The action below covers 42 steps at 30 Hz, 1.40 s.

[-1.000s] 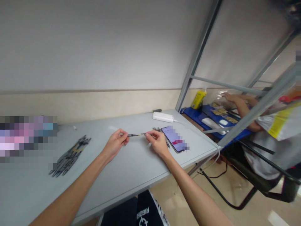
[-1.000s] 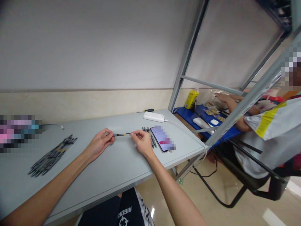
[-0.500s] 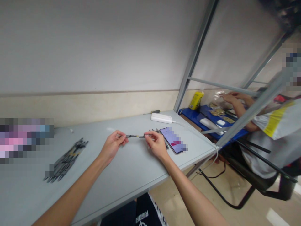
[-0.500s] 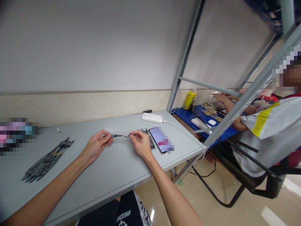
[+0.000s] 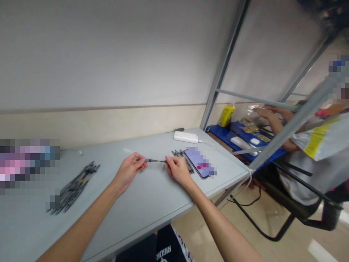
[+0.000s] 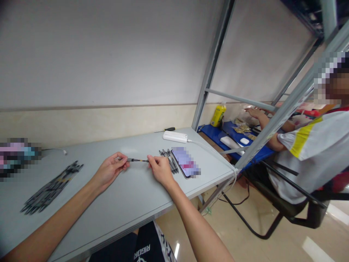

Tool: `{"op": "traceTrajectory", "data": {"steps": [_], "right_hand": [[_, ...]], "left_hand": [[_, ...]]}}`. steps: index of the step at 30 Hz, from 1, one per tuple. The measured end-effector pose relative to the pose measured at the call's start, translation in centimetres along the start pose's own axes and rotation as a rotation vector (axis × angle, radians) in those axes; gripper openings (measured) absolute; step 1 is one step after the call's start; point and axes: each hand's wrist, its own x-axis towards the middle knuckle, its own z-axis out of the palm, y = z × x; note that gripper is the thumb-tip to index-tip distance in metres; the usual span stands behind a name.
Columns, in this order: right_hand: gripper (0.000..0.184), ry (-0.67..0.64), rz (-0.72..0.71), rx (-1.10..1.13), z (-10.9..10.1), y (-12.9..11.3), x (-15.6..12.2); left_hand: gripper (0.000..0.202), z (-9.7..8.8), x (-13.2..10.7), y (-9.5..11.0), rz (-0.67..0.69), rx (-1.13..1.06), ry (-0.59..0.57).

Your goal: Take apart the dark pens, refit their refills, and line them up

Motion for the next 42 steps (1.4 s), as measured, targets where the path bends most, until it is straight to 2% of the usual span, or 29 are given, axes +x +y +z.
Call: {"op": "traceTrajectory", "data": {"steps": [1,4,7,8,12,14,16,19,21,23,26,29,32,36,37,39,42], "right_hand": [[0.050,0.006,0.001,-0.003,0.0,0.0,0.0],[0.029,0.063,-0.087,0.049,-0.1,0.0,-0.1],[0.022,0.098,-0.166,0.015,-0.1,0.0,0.0],[0.021,0.099,-0.162,-0.019,-0.1,0.0,0.0],[0.041,0.098,-0.098,-0.140,-0.1,-0.1,-0.1],[0.041,0.107,-0.116,-0.159,-0.1,-0.3,-0.2],[0.028,0.127,-0.187,-0.158,-0.1,-0.5,-0.3],[0.028,0.110,-0.342,-0.193,-0.1,-0.7,-0.5],[0.019,0.079,-0.392,-0.241,-0.1,-0.7,-0.6],[0.021,0.047,-0.355,-0.264,-0.1,-0.7,-0.6],[0.033,-0.005,-0.195,-0.161,-0.2,-0.7,-0.5],[0.039,-0.120,0.020,0.154,-0.5,-0.8,-0.2],[0.038,-0.265,0.220,0.518,-0.9,-0.8,0.0],[0.036,-0.390,0.311,0.746,-1.7,-0.5,0.2],[0.036,-0.380,0.317,0.765,-1.8,-0.4,0.3],[0.035,-0.276,0.314,0.786,-1.8,-0.5,0.6],[0.029,-0.035,0.298,0.802,-1.4,-1.3,1.4]], "left_hand": [[0.028,0.0,0.0,0.1,0.000,0.003,-0.006],[0.028,0.0,-0.1,0.3,-0.010,-0.008,-0.008],[0.029,-0.2,0.0,0.2,-0.026,-0.024,-0.002],[0.029,-0.3,0.0,0.2,-0.025,-0.025,-0.005],[0.029,-0.4,0.0,0.2,-0.001,-0.011,-0.020],[0.029,-0.4,0.0,0.4,-0.005,-0.018,-0.013],[0.029,-0.4,0.0,0.5,-0.024,-0.042,-0.012],[0.030,-0.4,-0.1,0.6,-0.059,-0.079,-0.033],[0.031,-0.4,-0.1,0.5,-0.064,-0.055,-0.044],[0.030,-0.4,-0.1,0.4,-0.013,0.034,-0.037],[0.022,-0.4,-0.3,0.3,0.164,0.248,-0.018],[0.015,-0.2,-0.7,0.6,0.325,0.420,-0.025],[0.011,0.2,-1.3,1.0,0.422,0.550,-0.007],[0.011,0.8,-2.1,1.2,0.569,0.731,0.021],[0.011,1.0,-2.2,1.2,0.616,0.764,0.025],[0.011,1.3,-2.4,1.1,0.719,0.805,0.010],[0.007,2.0,-2.8,0.7,0.840,0.850,-0.142]]}}
